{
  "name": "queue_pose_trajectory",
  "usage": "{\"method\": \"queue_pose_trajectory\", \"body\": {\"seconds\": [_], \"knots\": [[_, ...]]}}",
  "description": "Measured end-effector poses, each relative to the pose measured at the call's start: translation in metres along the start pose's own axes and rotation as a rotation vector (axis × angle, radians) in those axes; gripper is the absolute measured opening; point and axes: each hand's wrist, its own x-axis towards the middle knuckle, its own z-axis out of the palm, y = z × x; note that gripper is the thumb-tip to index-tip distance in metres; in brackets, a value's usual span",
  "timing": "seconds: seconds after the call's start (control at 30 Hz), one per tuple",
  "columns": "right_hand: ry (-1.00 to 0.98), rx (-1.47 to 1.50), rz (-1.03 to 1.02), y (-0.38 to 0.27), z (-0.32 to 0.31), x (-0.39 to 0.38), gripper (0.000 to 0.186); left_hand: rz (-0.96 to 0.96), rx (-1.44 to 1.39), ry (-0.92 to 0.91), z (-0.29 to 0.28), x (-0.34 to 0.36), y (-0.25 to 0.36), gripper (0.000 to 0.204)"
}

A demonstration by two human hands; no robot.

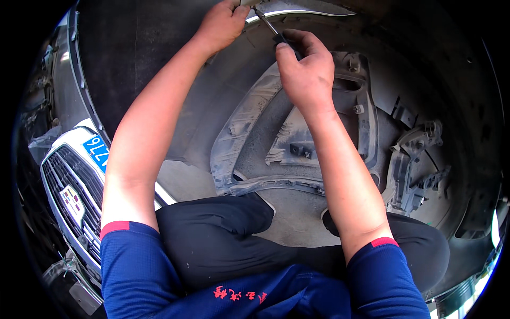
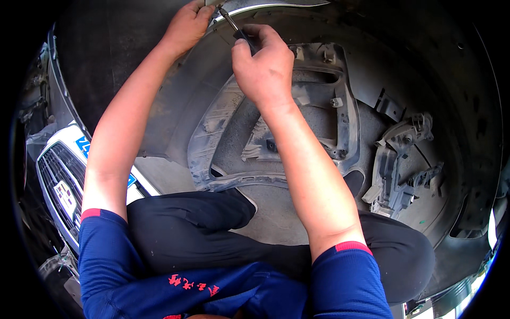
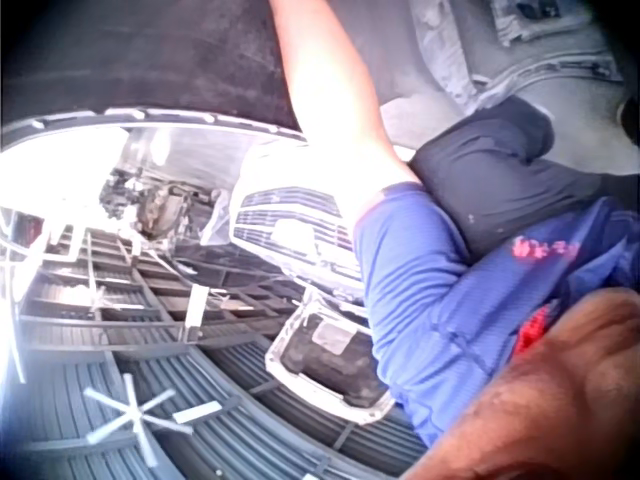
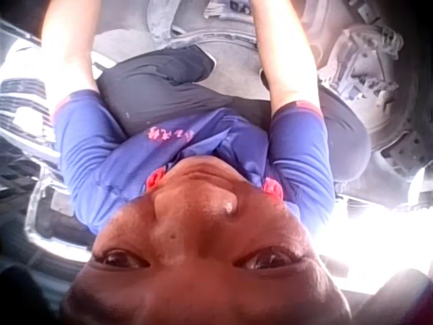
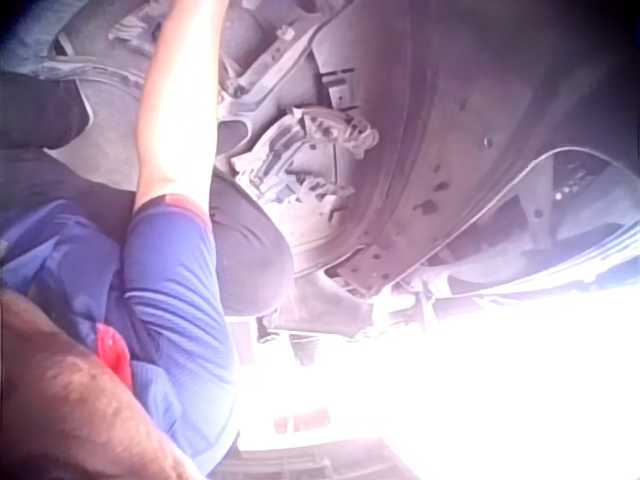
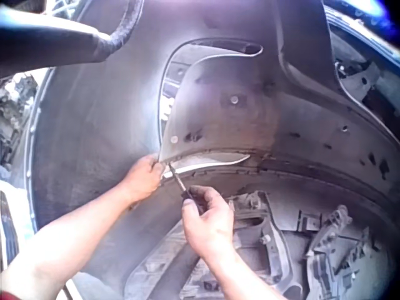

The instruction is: The person unscrews fasteners from a car bumper panel using a screwdriver, carries the removed screws across the workshop, and then unscrews fasteners from another car bumper panel with the screwdriver.

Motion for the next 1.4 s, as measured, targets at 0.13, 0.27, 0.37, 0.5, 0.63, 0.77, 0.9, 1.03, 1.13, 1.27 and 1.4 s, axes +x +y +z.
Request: {"method": "queue_pose_trajectory", "body": {"seconds": [0.13, 0.27, 0.37, 0.5, 0.63, 0.77, 0.9, 1.03, 1.13, 1.27, 1.4], "knots": [[0.024, 0.029, -0.020, 0.003, 0.001, 0.000, 0.037, 0.047, -0.023, -0.014, 0.000, 0.000, -0.006, 0.035], [0.040, 0.023, 0.001, 0.004, 0.002, 0.000, 0.035, 0.016, -0.037, -0.005, 0.002, -0.001, -0.006, 0.034], [0.034, 0.043, 0.000, 0.006, 0.002, 0.001, 0.036, 0.021, -0.051, -0.020, 0.002, 0.000, -0.005, 0.034], [0.042, 0.036, -0.018, 0.003, 0.003, 0.001, 0.035, -0.019, -0.069, -0.028, 0.001, -0.001, -0.002, 0.034], [0.029, 0.064, 0.001, 0.008, 0.004, 0.002, 0.035, -0.031, -0.047, -0.005, 0.002, -0.002, -0.001, 0.034], [0.035, 0.070, 0.013, 0.006, 0.004, 0.002, 0.036, -0.064, -0.060, -0.022, 0.001, -0.002, 0.001, 0.035], [0.044, 0.096, 0.011, 0.010, 0.005, 0.005, 0.036, -0.062, -0.047, -0.027, 0.002, -0.002, 0.002, 0.035], [-0.088, 0.430, 0.279, 0.002, -0.003, 0.013, 0.034, -0.051, -0.028, -0.021, 0.000, -0.002, -0.002, 0.035], [-0.127, 0.408, 0.265, 0.004, -0.008, 0.021, 0.037, -0.057, -0.010, -0.016, 0.004, -0.001, -0.002, 0.036], [-0.274, 0.362, 0.324, 0.001, -0.017, 0.028, 0.033, 0.003, -0.050, 0.013, 0.002, -0.002, -0.003, 0.036], [-0.447, 0.428, 0.505, -0.002, -0.025, 0.033, 0.034, 0.038, -0.020, -0.013, 0.002, 0.002, -0.006, 0.036]]}}
